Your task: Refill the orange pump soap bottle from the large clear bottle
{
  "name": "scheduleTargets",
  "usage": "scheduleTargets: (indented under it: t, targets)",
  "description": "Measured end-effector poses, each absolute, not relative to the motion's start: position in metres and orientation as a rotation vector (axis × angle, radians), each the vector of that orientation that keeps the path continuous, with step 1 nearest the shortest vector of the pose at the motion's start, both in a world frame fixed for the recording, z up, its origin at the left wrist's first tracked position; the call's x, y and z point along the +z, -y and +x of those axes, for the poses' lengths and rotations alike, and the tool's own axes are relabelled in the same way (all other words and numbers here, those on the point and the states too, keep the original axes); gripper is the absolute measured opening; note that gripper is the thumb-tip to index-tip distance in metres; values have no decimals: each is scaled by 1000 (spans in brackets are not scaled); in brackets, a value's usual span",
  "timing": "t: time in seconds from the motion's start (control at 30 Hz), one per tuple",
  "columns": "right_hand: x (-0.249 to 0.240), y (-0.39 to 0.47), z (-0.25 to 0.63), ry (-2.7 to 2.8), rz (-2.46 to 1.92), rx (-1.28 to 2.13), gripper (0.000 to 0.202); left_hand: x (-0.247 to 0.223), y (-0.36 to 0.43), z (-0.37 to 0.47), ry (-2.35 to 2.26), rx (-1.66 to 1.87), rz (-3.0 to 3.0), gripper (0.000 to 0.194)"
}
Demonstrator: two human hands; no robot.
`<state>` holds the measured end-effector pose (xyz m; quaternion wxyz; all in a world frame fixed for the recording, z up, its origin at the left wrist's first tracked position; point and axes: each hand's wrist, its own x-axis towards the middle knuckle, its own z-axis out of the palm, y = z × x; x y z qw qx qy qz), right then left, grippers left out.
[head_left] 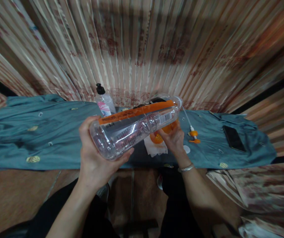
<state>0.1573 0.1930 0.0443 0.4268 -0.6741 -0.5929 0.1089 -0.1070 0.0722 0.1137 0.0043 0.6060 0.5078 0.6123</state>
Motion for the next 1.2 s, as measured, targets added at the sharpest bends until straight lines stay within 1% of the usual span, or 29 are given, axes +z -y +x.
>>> scheduleTargets:
  t: [0.37,0.57,0.83,1.2]
  targets:
    - [42,-193,159,1510,-1674,253,71,113,-72,-107,-1588,1914,1868,101]
    - [45,-192,158,1486,-1668,290,72,116,-70,-105,-1593,1874,1830,92]
    - [46,-192,158,1499,-1672,300,71,114,-71,-105,-1593,1888,1855,89]
    - [44,-191,160,1501,-1648,298,77,110,-73,-108,-1609,1882,1900,98]
